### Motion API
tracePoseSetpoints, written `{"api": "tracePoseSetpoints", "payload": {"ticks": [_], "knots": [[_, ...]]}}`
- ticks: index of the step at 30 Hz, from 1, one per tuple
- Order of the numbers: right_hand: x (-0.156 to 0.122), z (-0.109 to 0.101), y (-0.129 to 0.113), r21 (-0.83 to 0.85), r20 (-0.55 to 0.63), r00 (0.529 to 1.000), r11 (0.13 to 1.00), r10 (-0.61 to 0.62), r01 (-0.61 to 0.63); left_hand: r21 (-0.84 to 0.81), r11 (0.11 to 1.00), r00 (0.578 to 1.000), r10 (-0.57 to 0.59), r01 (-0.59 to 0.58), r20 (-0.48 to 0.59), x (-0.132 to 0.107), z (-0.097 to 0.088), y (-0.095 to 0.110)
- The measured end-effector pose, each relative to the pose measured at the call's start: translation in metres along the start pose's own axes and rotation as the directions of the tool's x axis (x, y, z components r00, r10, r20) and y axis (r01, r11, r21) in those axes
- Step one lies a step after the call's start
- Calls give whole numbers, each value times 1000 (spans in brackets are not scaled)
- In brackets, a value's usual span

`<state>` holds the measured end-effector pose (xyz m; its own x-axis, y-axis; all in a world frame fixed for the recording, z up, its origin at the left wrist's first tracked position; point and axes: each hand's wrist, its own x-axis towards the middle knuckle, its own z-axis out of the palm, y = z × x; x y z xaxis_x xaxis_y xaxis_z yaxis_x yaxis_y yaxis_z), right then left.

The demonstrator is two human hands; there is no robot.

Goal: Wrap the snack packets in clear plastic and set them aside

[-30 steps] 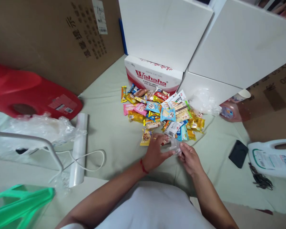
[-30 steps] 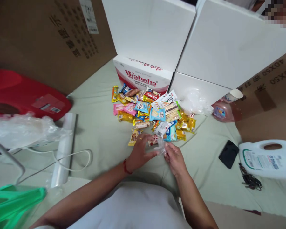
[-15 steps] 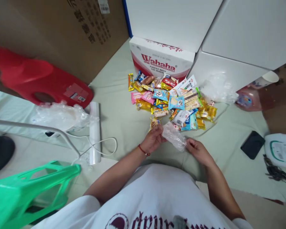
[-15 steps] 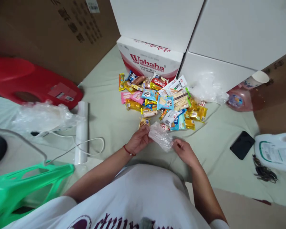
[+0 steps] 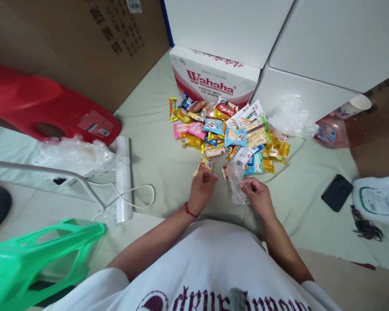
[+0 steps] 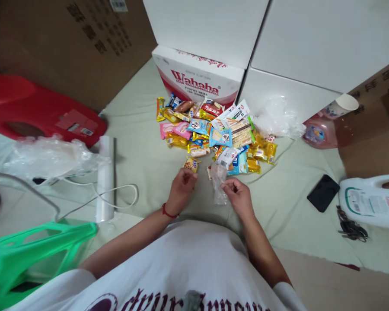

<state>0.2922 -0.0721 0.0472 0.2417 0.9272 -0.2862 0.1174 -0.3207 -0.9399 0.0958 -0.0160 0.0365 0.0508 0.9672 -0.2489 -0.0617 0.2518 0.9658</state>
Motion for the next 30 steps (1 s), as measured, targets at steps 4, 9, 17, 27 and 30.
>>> {"api": "tracePoseSetpoints", "payload": {"ticks": [4,9,17,27,30], "knots": [[-11,14,-5,-20,88,995,999,-41,43,-106,981,940,-123,165,318,-8,17,-3],[-11,2,-8,261,40,994,960,98,-105,-276,911,909,-193,306,371,-4,24,-12],[-17,-30,5,297,-152,985,954,80,-32,-334,800,839,-348,499,418,1,9,-12],[-30,-5,-7,4,19,990,990,-138,138,-339,801,816,-291,493,499,-7,28,-14],[-25,-7,-2,122,16,999,992,-41,39,-297,882,848,-186,367,497,-6,23,-15]]}}
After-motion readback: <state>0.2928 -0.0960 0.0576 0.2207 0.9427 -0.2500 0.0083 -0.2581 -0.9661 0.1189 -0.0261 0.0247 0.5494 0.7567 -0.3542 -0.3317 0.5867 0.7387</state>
